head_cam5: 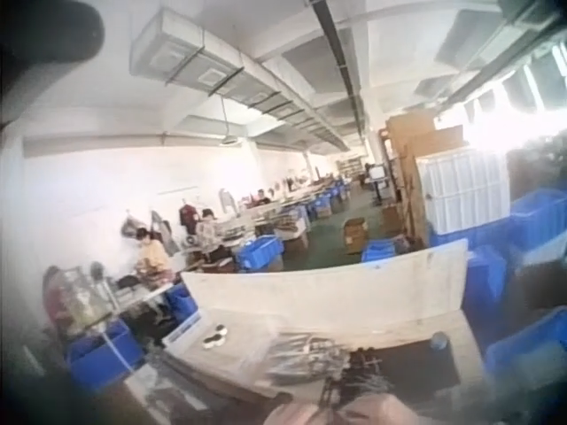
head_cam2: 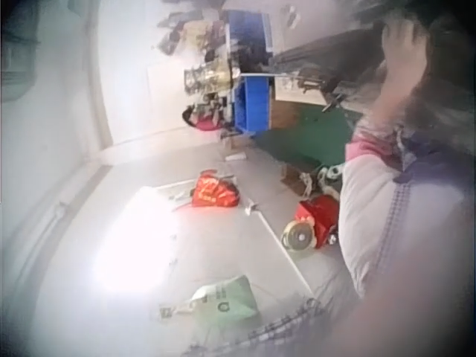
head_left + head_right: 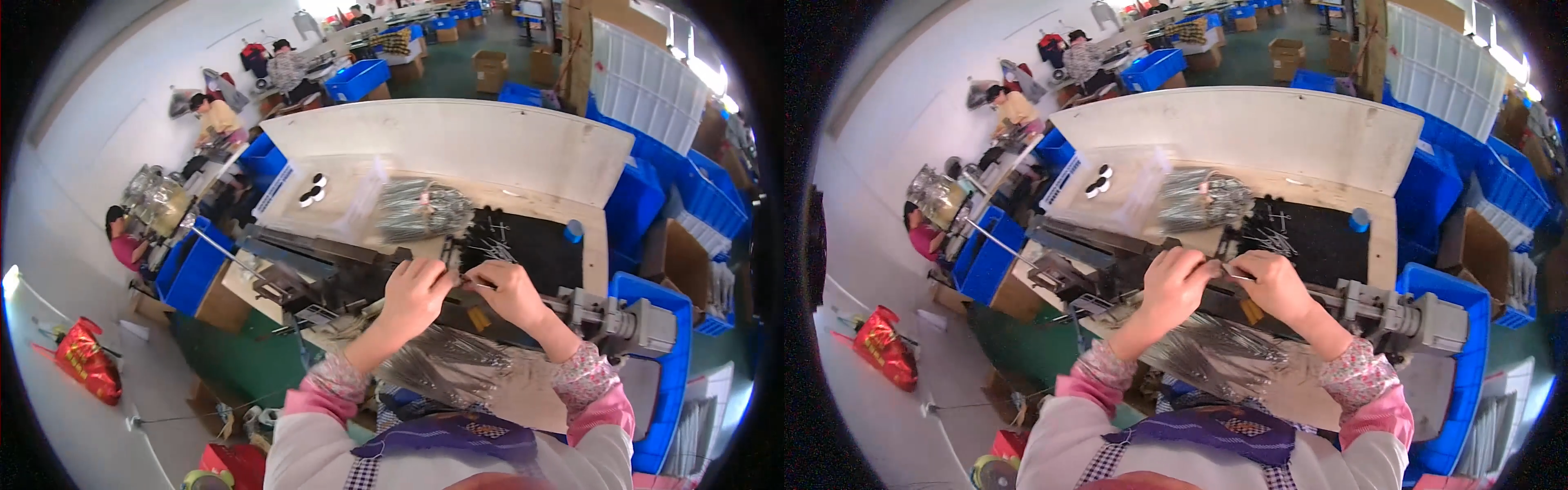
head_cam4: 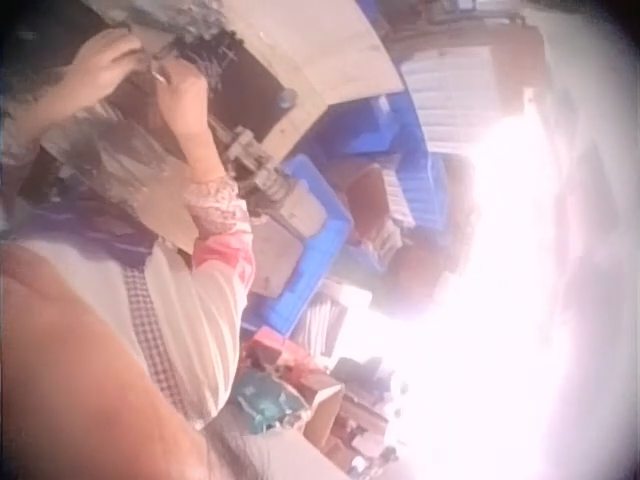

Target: The worker is inserting silver metal rods into black connector blocks using an assembly machine.

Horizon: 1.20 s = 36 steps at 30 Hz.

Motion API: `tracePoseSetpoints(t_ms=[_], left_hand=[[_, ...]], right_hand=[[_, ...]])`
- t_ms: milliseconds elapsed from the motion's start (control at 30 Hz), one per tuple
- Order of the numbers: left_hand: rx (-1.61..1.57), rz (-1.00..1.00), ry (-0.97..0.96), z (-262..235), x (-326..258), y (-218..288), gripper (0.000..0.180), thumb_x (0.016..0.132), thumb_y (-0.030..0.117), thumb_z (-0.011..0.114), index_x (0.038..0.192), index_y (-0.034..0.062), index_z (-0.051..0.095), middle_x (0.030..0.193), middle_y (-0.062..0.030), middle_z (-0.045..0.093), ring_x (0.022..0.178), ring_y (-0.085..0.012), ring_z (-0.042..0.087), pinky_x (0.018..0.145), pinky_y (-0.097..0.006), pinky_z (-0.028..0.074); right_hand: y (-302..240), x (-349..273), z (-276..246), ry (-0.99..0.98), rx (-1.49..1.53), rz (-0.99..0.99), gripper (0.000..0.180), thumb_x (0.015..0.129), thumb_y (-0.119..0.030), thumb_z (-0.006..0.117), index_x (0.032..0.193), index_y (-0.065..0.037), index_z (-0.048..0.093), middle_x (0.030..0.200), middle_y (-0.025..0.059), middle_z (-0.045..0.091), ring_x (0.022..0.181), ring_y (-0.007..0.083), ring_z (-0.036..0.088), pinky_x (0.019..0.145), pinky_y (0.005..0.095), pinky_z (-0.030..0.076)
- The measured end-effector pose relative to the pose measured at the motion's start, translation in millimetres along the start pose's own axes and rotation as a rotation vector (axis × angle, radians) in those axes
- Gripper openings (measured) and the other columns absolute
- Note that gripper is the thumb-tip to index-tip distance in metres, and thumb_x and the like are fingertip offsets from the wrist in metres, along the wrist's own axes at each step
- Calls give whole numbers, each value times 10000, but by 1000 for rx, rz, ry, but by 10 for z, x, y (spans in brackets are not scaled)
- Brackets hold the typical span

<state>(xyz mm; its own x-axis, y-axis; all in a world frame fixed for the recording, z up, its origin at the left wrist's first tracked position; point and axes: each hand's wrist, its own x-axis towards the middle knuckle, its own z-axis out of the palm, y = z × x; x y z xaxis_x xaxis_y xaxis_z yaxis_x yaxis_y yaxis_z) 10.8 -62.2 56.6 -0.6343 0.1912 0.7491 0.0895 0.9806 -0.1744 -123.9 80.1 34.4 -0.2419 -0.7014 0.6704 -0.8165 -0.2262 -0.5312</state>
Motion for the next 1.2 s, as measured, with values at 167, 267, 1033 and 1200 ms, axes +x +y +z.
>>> tracePoseSetpoints(t_ms=[167, 267, 1033, 1200], left_hand=[[-1166, -1334, 87, 18, -802, 732, 204, 982, 223, 501, 923, 75, 629, 634, -14, 509, 454, -119, 417, 413, -242, 316], [-1888, -1921, 47, 153, -1172, 679, 292, 999, 292, 455, 908, 55, 599, 593, -6, 502, 419, -123, 383, 408, -254, 301], [-913, -1061, -429, 254, -1050, 603, 362, 883, 176, 629, 1156, 15, 454, 747, -117, 606, 635, -237, 631, 549, -355, 493], [-526, -771, -295, -52, -1325, 518, 401, 797, 184, 700, 1129, 21, 546, 1041, -166, 586, 967, -307, 578, 817, -408, 460]], right_hand=[[174, -69, 266, -78, -121, 51, 77, 715, -78, 672, 778, -38, 653, 782, 136, 650, 763, 322, 640, 666, 389, 514], [265, -6, 254, -193, -62, 143, 131, 739, -109, 694, 840, -30, 669, 783, 145, 661, 757, 312, 650, 659, 378, 512], [168, 38, 257, -254, -96, 104, 155, 734, -142, 712, 766, -9, 641, 731, 141, 626, 706, 331, 618, 671, 404, 506], [-311, -220, 139, -104, -375, -65, 222, 713, -67, 659, 933, -70, 624, 887, 89, 548, 794, 263, 621, 577, 327, 526]])
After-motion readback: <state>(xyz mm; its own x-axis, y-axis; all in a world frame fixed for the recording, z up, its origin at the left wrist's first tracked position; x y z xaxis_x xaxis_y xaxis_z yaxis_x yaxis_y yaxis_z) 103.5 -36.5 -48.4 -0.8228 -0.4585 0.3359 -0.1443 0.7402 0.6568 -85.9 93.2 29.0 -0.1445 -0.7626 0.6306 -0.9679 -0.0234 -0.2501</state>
